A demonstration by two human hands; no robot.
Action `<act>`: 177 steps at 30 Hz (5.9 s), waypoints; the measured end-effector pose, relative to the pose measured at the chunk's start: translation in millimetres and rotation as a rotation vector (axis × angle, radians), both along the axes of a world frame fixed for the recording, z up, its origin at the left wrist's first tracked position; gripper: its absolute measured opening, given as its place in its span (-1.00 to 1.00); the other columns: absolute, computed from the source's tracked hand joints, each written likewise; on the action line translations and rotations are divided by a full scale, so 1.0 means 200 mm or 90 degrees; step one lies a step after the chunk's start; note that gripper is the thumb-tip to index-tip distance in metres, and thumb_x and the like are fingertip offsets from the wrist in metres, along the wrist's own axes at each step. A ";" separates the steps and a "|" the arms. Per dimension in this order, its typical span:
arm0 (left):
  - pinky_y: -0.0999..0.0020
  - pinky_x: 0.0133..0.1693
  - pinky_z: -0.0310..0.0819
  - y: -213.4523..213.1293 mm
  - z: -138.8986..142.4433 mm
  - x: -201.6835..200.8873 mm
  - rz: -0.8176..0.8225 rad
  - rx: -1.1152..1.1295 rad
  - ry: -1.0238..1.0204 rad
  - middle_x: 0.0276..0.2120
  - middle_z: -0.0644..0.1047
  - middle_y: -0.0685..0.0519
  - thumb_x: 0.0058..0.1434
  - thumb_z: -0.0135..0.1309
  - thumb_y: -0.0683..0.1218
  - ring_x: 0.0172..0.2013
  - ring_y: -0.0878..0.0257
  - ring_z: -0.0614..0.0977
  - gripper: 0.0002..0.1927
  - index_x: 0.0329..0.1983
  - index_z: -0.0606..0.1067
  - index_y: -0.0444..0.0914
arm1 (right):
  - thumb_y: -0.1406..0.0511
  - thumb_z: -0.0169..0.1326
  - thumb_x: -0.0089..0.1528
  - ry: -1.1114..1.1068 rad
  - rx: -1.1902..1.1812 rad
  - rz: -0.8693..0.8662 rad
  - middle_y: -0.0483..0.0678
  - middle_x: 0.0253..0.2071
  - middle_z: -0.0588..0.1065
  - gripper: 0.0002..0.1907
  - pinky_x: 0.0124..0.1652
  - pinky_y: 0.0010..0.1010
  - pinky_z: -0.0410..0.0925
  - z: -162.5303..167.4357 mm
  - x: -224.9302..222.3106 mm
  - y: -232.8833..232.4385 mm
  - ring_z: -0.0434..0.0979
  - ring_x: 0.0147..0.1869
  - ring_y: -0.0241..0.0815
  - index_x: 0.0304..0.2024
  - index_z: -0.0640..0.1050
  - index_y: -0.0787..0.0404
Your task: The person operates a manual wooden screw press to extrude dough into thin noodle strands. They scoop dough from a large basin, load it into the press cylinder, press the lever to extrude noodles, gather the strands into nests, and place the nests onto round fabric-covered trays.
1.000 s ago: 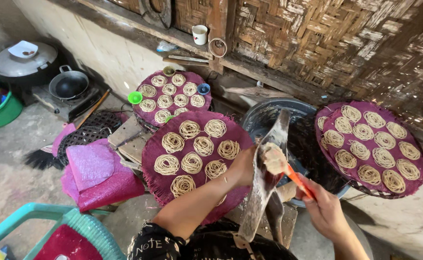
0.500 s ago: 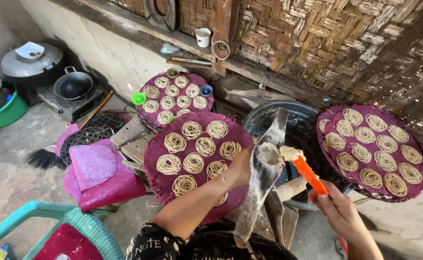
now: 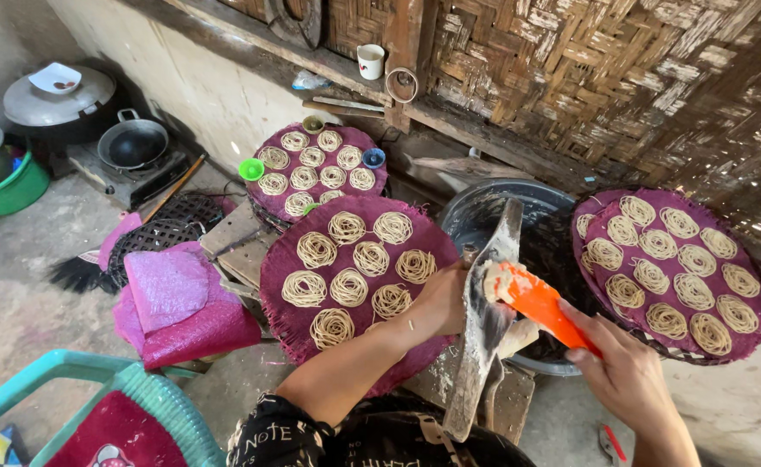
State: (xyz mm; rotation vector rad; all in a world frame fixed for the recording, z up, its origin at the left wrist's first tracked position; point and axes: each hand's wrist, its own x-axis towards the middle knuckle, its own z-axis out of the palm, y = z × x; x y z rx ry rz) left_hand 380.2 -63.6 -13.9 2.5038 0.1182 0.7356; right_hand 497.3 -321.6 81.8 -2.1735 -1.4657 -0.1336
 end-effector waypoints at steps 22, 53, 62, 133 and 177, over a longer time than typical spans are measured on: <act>0.15 -0.04 0.58 0.04 -0.09 -0.04 0.020 -0.130 -0.034 -0.07 0.62 -0.27 0.00 0.33 -0.09 -0.11 -0.14 0.66 -0.48 0.04 0.55 -0.37 | 0.07 -0.27 0.49 0.837 0.292 0.093 -0.06 -0.39 0.47 -0.46 -0.41 -0.51 0.21 -0.48 0.00 0.03 0.32 -0.44 -0.30 -0.08 0.55 0.38; 0.19 0.04 0.56 0.17 -0.11 -0.08 -0.112 -0.053 -0.044 -0.06 0.65 -0.18 -0.05 0.32 -0.08 -0.03 -0.14 0.65 -0.58 -0.09 0.61 -0.30 | 0.19 -0.05 0.36 0.906 -0.105 -0.150 -0.06 -0.66 0.32 -0.66 -0.64 -0.52 0.02 -0.28 -0.07 -0.09 0.10 -0.71 -0.34 -0.09 0.49 0.38; 0.21 0.00 0.55 0.13 -0.11 -0.08 -0.130 -0.272 0.029 -0.05 0.62 -0.24 -0.10 0.36 0.00 -0.04 -0.06 0.68 -0.33 0.08 0.50 -0.37 | 0.19 -0.13 0.36 0.921 -0.059 -0.011 -0.06 -0.72 0.35 -0.65 -0.68 -0.51 0.08 -0.33 -0.05 -0.13 0.16 -0.76 -0.32 -0.11 0.49 0.37; 0.26 -0.20 0.63 0.45 0.00 -1.04 0.090 -0.126 0.018 -0.21 0.62 -0.01 0.07 0.24 -0.01 -0.22 0.18 0.69 -0.57 -0.01 0.50 -0.25 | 0.11 0.19 0.22 0.704 -0.108 -0.372 0.01 -0.39 0.52 -0.73 -0.44 -0.23 0.19 -1.05 0.71 0.57 0.39 -0.43 -0.10 -0.18 0.62 0.14; 0.21 -0.16 0.60 0.40 0.04 -1.14 0.087 0.006 0.044 -0.16 0.61 -0.02 0.14 0.19 -0.01 -0.16 0.15 0.67 -0.61 0.00 0.49 -0.24 | 0.20 0.13 0.29 0.761 -0.215 -0.276 -0.09 -0.54 0.48 -0.74 -0.59 -0.41 0.11 -0.91 0.41 0.83 0.28 -0.63 -0.33 -0.10 0.71 0.17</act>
